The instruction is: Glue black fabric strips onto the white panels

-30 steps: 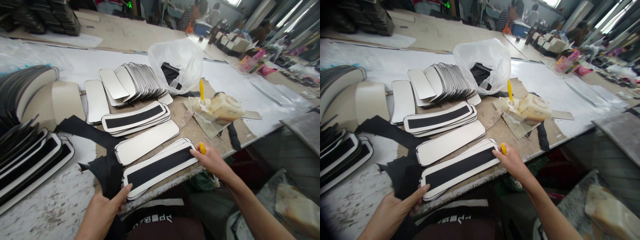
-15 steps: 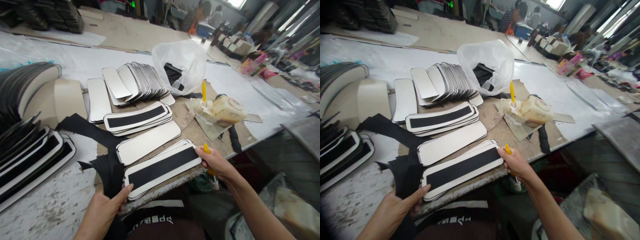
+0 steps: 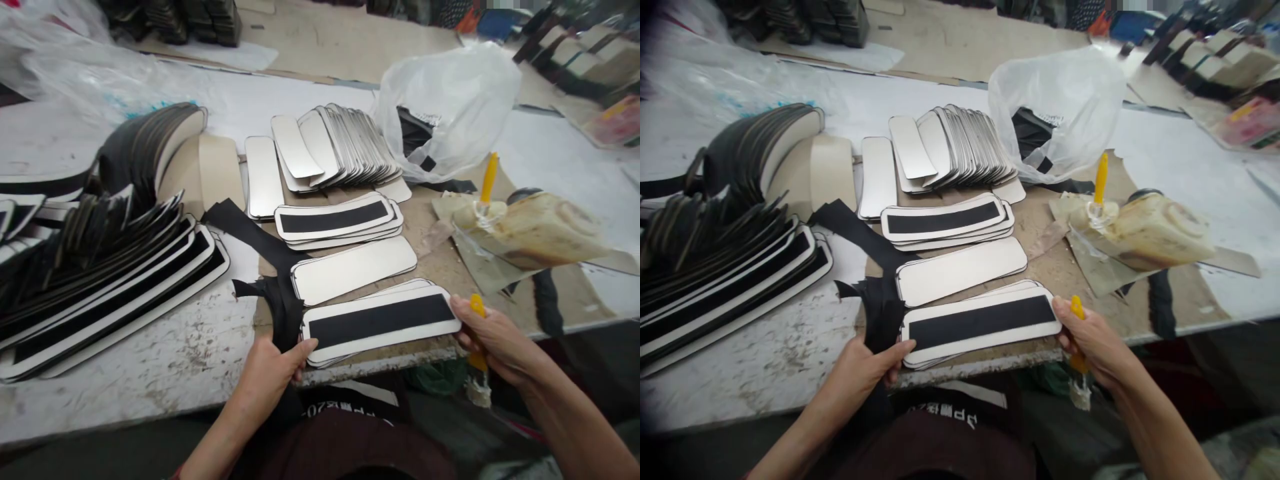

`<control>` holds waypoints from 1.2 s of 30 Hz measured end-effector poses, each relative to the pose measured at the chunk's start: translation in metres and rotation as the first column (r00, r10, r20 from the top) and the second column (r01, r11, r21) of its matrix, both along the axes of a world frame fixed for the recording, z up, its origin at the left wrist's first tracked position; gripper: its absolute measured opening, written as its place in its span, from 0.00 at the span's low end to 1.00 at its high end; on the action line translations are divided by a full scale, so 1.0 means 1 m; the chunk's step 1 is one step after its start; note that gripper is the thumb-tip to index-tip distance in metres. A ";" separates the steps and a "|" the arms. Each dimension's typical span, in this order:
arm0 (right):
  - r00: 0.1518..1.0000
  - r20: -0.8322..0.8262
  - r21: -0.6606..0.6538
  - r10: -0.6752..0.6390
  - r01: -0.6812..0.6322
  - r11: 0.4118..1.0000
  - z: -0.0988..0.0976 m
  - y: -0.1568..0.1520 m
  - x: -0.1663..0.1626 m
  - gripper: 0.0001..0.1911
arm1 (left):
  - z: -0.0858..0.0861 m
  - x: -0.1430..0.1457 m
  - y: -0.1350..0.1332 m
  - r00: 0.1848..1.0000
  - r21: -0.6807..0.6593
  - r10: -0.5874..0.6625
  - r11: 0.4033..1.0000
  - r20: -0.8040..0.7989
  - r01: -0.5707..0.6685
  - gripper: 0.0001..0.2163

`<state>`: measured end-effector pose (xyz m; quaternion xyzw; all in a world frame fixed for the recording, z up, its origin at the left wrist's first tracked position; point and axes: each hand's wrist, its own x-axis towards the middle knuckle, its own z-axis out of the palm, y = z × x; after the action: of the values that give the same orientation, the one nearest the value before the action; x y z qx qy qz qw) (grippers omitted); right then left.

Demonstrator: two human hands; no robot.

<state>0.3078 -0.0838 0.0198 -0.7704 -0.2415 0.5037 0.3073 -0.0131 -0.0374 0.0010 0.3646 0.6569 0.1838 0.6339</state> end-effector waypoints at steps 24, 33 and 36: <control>-0.204 0.971 -0.219 0.123 -0.562 0.797 -0.029 0.013 -0.028 0.11 | -0.015 -0.004 -0.002 0.987 0.018 -0.108 0.994 -0.119 0.111 0.22; -0.145 0.989 -0.059 0.001 -0.394 0.917 -0.015 -0.005 0.040 0.10 | -0.011 0.000 -0.004 0.998 0.009 -0.014 1.000 -0.069 0.015 0.19; 0.056 0.993 0.119 -0.105 -0.437 0.891 0.020 0.011 0.031 0.14 | -0.005 -0.004 -0.007 0.999 -0.023 0.017 1.000 -0.030 -0.018 0.19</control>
<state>0.3385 -0.0733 0.0393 -0.7886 -0.5693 -0.1811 0.1456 -0.0168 -0.0442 -0.0042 0.3540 0.6717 0.1761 0.6265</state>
